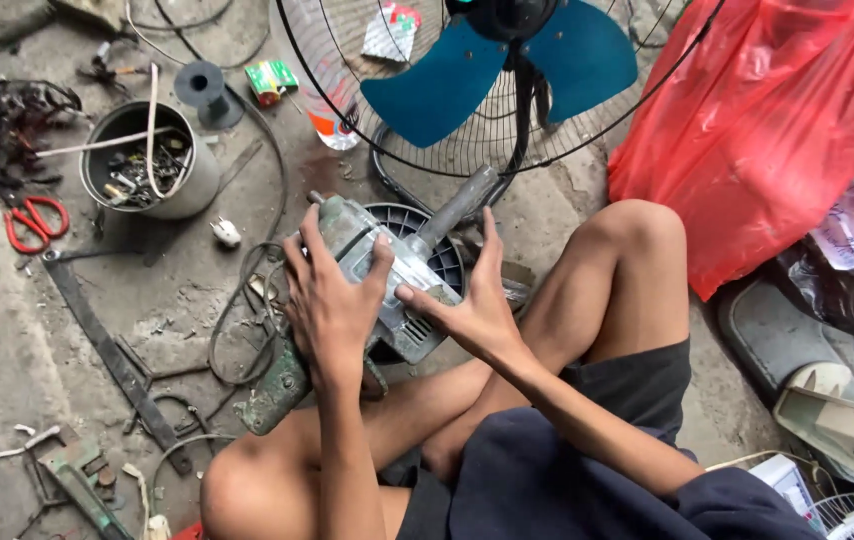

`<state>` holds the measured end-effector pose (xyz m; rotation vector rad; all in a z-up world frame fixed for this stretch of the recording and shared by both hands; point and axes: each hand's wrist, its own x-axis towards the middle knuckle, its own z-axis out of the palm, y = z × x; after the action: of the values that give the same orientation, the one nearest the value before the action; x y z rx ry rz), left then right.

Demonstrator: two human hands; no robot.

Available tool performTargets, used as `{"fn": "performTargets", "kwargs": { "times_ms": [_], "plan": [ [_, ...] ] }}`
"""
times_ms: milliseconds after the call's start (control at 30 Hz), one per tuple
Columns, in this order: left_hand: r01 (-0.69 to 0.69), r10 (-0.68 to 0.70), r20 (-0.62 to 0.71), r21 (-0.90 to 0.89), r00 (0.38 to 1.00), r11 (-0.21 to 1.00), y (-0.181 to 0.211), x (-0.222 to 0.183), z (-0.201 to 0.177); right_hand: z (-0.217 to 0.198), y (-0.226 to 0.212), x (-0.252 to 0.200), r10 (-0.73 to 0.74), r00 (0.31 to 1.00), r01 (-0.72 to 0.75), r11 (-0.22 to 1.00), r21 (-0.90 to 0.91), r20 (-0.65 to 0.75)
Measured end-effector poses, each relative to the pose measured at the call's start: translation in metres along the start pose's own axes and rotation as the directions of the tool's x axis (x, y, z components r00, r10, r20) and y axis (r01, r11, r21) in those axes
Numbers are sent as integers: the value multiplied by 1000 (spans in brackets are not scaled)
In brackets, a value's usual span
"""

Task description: The person is inspecting and cleaning the housing of an electric motor by hand.

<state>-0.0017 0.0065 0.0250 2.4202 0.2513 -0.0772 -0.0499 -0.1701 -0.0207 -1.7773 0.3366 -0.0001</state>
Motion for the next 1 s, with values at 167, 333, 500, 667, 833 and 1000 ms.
{"fn": "performTargets", "kwargs": {
  "times_ms": [167,333,500,667,833,1000],
  "plan": [
    [-36,35,-22,-5,999,999,-6,1,4,7,-3,6,-389,911,333,890,-312,-137],
    [-99,97,-43,-42,994,994,-16,0,4,4,-12,20,-627,779,538,653,-533,17],
    [-401,397,-90,-43,914,915,-39,-19,-16,-4,-13,33,-649,735,652,599,-465,195],
    [-486,479,-85,-103,874,868,-64,-23,-11,-3,-20,40,-657,688,710,519,-476,309],
    [-429,428,-39,-149,903,891,-63,-21,-4,-7,-30,47,-662,619,774,421,-474,423],
    [-429,420,-108,-75,901,900,-66,-23,5,25,-73,17,-682,651,757,610,-233,333]
  ]
}}
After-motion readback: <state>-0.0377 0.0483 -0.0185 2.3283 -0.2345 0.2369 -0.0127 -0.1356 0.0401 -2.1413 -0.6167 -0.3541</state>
